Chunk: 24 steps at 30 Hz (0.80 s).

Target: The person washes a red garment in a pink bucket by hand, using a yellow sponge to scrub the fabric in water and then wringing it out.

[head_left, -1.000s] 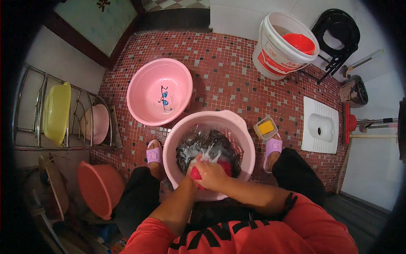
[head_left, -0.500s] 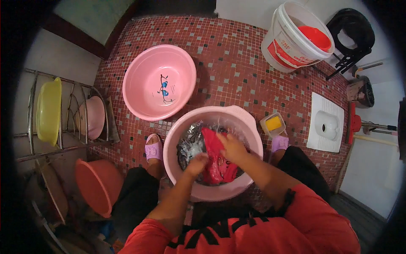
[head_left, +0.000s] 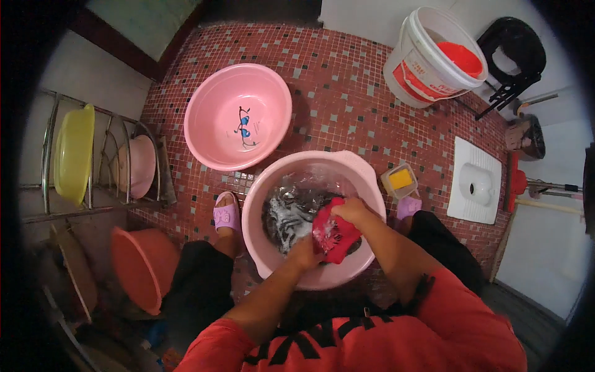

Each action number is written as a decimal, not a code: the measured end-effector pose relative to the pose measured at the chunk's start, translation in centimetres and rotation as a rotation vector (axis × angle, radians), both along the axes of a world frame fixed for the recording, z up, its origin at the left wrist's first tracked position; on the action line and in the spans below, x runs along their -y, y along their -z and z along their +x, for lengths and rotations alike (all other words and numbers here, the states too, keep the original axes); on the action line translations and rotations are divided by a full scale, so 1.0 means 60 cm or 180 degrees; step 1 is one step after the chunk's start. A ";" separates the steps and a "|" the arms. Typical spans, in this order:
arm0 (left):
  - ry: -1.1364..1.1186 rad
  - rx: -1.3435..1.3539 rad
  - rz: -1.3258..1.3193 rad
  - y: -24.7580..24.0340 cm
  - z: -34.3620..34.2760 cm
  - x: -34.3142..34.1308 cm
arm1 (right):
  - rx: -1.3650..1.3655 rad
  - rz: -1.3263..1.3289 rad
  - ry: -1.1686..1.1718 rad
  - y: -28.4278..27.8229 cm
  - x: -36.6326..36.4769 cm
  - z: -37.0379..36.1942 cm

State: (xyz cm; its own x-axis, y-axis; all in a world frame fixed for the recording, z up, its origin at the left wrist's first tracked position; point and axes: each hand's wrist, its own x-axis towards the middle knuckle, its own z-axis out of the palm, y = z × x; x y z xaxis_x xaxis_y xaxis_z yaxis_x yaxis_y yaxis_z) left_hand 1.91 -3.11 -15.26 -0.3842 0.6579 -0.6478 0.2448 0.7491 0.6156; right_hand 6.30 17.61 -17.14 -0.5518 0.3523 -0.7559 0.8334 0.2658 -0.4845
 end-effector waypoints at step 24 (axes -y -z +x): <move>-0.3748 0.4329 0.2318 -0.073 -0.089 -0.025 | -0.1589 -0.2137 0.0192 -0.300 0.060 0.010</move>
